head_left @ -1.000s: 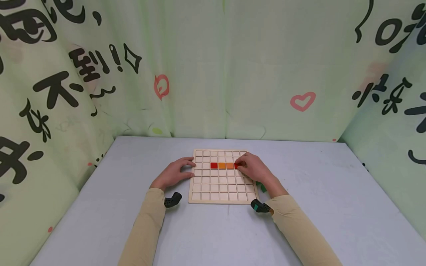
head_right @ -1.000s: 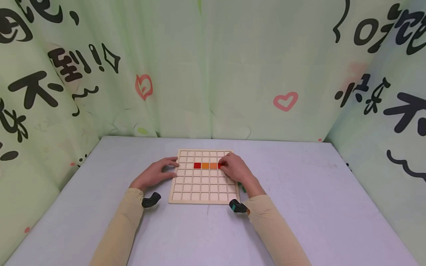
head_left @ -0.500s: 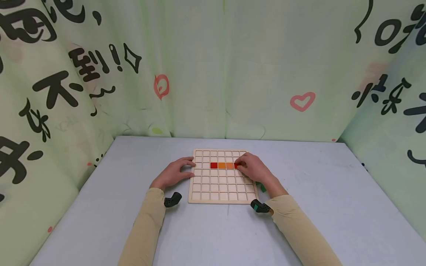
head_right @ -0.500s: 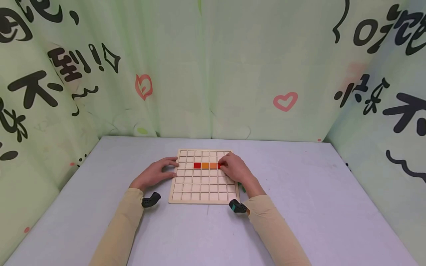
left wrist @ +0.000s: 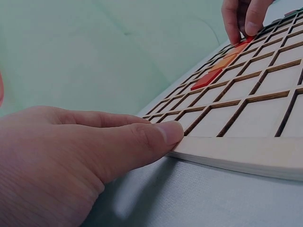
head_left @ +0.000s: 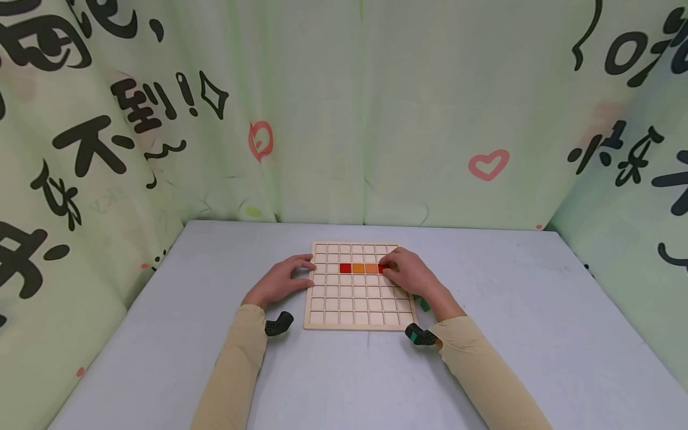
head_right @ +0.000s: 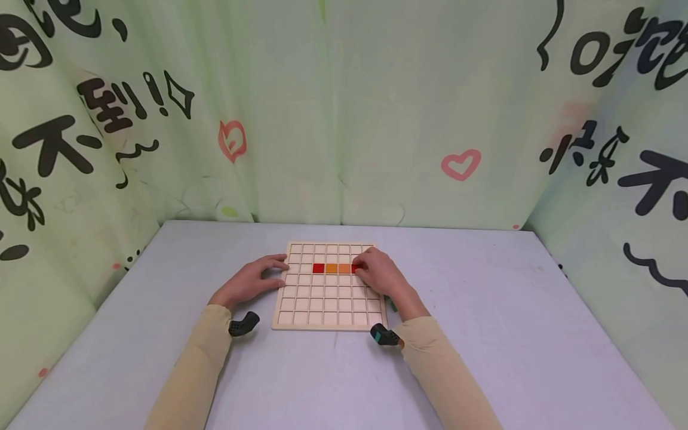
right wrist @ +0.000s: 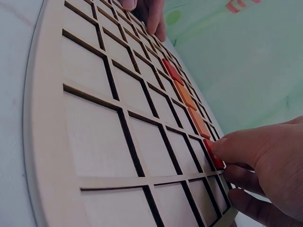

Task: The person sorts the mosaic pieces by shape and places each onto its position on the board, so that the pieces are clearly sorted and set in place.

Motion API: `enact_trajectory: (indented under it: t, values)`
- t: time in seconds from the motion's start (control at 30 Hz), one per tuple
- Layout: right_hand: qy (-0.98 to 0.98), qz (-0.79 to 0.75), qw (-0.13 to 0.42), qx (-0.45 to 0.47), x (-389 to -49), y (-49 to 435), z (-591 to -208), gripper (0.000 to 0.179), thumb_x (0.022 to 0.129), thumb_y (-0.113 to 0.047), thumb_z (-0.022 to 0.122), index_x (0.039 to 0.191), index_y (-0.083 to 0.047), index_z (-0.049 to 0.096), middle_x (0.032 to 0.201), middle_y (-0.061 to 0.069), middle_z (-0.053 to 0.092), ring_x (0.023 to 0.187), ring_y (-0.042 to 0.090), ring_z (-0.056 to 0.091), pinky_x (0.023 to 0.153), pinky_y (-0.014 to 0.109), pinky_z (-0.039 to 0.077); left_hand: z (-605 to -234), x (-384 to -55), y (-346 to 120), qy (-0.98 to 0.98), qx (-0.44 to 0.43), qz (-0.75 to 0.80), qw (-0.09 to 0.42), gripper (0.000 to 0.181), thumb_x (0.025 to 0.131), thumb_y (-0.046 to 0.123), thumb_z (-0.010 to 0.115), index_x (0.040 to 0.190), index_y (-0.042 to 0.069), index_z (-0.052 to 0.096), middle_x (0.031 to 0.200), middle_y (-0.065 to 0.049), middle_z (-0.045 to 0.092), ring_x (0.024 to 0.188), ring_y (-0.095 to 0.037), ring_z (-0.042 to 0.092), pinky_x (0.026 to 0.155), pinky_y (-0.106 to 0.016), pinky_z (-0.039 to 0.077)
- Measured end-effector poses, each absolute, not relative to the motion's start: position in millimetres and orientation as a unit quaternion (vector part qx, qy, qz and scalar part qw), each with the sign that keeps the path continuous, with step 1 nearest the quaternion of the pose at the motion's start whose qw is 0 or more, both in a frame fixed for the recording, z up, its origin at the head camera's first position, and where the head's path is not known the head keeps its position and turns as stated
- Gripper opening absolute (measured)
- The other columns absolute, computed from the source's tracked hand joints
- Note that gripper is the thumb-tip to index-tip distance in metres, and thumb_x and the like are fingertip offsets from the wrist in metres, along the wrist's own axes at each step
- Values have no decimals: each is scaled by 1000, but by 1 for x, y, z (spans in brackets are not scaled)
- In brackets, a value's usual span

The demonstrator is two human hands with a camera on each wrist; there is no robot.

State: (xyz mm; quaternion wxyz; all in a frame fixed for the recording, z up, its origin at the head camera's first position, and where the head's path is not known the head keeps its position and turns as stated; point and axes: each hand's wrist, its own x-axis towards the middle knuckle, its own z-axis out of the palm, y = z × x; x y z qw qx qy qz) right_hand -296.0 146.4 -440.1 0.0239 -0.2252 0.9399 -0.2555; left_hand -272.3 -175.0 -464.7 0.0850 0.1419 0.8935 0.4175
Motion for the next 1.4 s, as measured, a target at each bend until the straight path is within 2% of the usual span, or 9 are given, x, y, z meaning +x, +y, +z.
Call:
enact_trajectory:
  t: [0.27, 0.63, 1.03, 1.27, 1.4]
  values:
    - [939, -281, 11, -199, -293, 159, -442, 29, 94, -10, 59, 121, -1, 64, 113, 13, 61, 98, 27, 59, 88, 44, 53, -465, -272, -174, 892, 144, 420, 84, 38, 89, 24, 73, 124, 12, 65, 152, -2, 42, 144, -26, 30, 117, -43, 28]
    - [953, -275, -5, -131, -276, 199, -441, 32, 96, -18, 61, 124, -1, 62, 128, 20, 55, 112, 35, 55, 92, 50, 52, -466, -272, -173, 895, 142, 414, 82, 38, 89, 25, 74, 124, 12, 65, 152, -2, 41, 144, -26, 29, 117, -43, 28]
    - [962, -243, -5, -122, -253, 242, -445, 36, 95, -16, 63, 124, 4, 60, 119, 24, 59, 108, 37, 56, 92, 53, 51, -468, -275, -175, 896, 148, 412, 77, 38, 89, 25, 73, 124, 12, 65, 152, -3, 41, 144, -26, 30, 117, -43, 28]
    - [957, -256, 6, -136, -244, 248, -447, 36, 94, -16, 63, 124, 4, 60, 119, 21, 61, 110, 37, 57, 93, 54, 50, -468, -275, -176, 896, 151, 410, 77, 38, 89, 25, 73, 124, 12, 65, 152, -3, 41, 144, -26, 30, 117, -43, 28]
    - [952, -266, 17, -147, -240, 245, -448, 33, 93, -17, 65, 120, 2, 62, 113, 17, 63, 105, 33, 59, 91, 51, 51, -468, -275, -176, 896, 151, 411, 77, 37, 89, 25, 73, 124, 12, 65, 152, -2, 42, 144, -25, 30, 117, -43, 28]
